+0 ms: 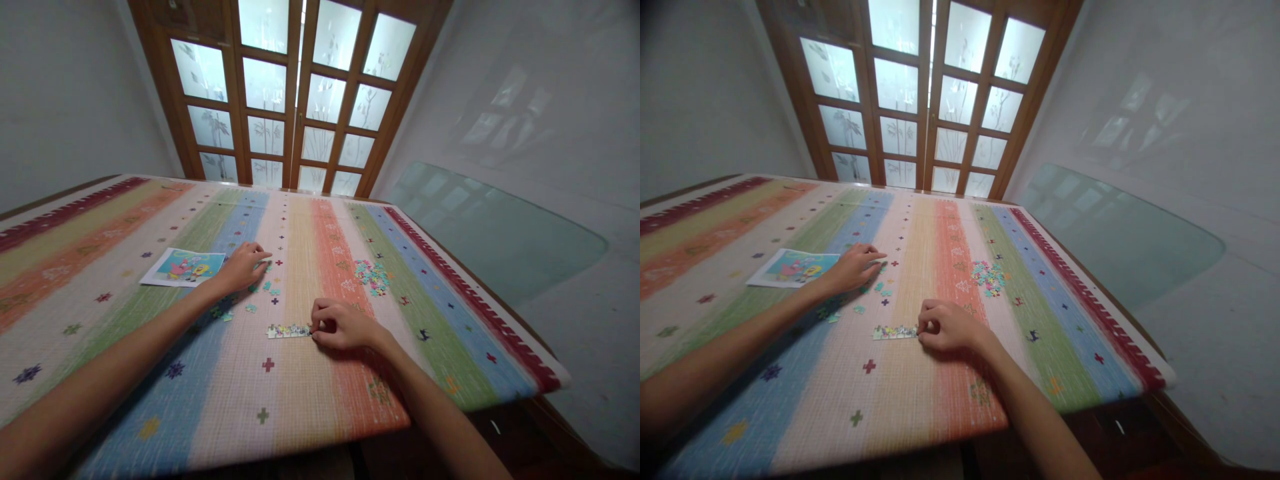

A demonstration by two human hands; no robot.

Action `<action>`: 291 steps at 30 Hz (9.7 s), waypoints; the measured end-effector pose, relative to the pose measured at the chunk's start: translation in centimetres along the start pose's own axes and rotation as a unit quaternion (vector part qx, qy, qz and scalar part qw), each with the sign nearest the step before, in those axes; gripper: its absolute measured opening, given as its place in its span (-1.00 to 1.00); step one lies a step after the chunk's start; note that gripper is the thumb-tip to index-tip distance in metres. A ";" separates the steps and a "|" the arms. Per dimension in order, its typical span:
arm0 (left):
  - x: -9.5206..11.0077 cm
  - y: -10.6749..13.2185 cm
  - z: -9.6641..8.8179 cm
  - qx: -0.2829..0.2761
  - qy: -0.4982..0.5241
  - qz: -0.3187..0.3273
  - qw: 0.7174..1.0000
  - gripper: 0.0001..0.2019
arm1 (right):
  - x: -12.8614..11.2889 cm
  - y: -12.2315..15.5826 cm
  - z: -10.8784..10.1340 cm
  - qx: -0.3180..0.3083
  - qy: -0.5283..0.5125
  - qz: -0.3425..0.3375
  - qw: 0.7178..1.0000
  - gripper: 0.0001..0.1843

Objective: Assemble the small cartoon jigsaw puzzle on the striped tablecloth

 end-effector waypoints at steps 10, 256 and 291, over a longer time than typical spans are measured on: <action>-1.4 -3.1 0.8 -0.061 -0.018 -0.035 0.997 -0.75 | 0.3 -0.1 0.3 0.006 0.011 0.001 1.000 -0.92; 1.4 4.7 -1.8 0.059 -0.057 0.043 0.996 -0.65 | 1.7 0.7 -1.3 -0.047 -0.066 0.109 0.991 -0.93; 5.1 10.2 0.2 -0.058 0.288 0.083 0.952 -0.77 | 2.1 0.5 -1.1 -0.049 -0.069 0.116 0.990 -0.90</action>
Point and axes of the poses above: each hand's wrist, its own y-axis away from the middle knuckle, its own z-axis out of the palm, x = y × z, the point moved 5 cm from there along -y, towards the middle knuckle, and after that the axes turned 11 degrees about -x, right-handed, at the moved point
